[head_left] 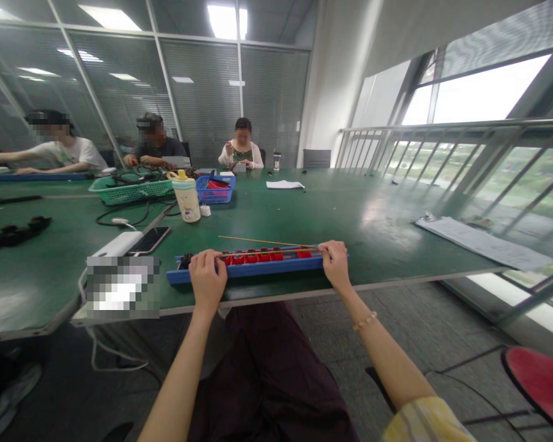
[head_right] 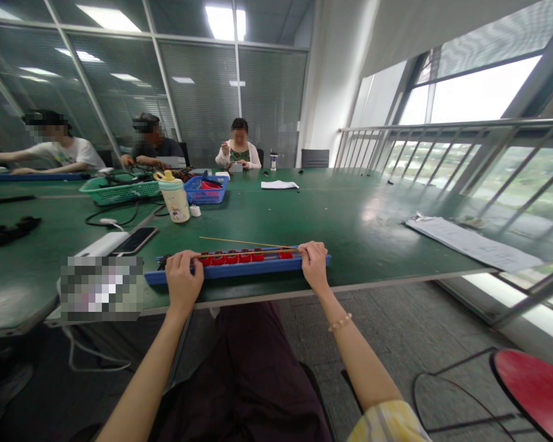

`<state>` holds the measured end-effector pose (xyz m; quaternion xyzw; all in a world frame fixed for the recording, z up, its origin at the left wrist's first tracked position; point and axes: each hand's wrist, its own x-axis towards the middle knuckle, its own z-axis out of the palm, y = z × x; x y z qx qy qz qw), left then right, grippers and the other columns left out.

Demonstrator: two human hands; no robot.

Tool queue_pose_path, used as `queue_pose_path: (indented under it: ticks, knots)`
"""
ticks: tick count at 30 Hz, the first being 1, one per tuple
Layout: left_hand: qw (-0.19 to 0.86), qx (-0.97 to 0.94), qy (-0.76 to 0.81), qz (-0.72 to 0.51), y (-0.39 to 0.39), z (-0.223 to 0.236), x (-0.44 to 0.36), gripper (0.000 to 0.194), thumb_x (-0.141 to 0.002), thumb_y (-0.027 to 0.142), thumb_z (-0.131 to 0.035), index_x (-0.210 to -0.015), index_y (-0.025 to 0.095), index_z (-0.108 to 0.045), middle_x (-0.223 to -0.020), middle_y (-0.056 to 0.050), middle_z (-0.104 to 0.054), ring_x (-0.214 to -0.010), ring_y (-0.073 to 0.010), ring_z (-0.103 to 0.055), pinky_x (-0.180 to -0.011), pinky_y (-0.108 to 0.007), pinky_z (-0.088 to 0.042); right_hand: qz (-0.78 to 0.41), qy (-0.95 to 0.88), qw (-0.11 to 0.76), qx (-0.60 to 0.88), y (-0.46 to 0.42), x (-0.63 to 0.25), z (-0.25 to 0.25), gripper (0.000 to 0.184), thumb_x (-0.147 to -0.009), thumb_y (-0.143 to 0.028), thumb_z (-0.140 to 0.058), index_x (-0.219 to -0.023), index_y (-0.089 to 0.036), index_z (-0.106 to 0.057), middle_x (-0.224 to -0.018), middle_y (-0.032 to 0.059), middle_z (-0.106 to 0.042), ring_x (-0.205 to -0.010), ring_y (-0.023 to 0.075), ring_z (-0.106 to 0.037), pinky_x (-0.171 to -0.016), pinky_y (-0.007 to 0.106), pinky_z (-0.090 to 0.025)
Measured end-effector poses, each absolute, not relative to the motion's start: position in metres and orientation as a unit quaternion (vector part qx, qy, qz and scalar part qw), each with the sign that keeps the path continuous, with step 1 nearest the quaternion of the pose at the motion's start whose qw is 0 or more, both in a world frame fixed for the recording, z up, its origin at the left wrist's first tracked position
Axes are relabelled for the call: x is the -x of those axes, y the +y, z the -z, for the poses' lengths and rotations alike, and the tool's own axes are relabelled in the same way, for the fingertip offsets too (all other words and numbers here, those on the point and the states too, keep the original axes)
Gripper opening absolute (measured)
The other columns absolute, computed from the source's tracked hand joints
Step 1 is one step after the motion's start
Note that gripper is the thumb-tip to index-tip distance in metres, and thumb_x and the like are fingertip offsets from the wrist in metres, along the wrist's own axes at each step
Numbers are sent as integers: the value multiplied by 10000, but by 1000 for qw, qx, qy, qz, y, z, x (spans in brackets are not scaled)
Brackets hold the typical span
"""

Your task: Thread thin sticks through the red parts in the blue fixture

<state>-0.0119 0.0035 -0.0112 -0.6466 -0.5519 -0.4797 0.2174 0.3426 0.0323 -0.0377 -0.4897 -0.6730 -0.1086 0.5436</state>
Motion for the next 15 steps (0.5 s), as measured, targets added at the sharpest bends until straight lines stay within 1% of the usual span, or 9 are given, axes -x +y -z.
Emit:
queue_pose_path:
  ticks: [5, 12, 15]
  knots:
    - [213, 656, -538, 485, 4, 11, 11, 176, -917, 208, -444, -934, 182, -617, -939, -90, -663, -946, -252, -547, -893, -389, -418, 102, -672, 546, 490, 33, -344, 38, 260, -985, -327, -444, -797, -220, -589, -818, 48, -636, -860, 223, -509, -805, 363, -346]
    - [203, 665, -525, 491, 4, 11, 11, 211, -924, 211, -435, -1012, 173, -624, -988, -97, -675, -979, -253, -552, -920, -393, -425, 106, -660, 552, 498, 33, -343, 36, 265, -987, -342, -444, -798, -221, -587, -801, 45, -628, -835, 218, -503, -801, 362, -343]
    - [201, 666, -526, 490, 5, 11, 11, 216, -923, 217, -435, -1014, 170, -626, -992, -98, -679, -979, -253, -555, -926, -396, -426, 105, -658, 550, 504, 32, -342, 36, 267, -986, -341, -442, -795, -222, -584, -803, 47, -629, -844, 221, -504, -800, 361, -341]
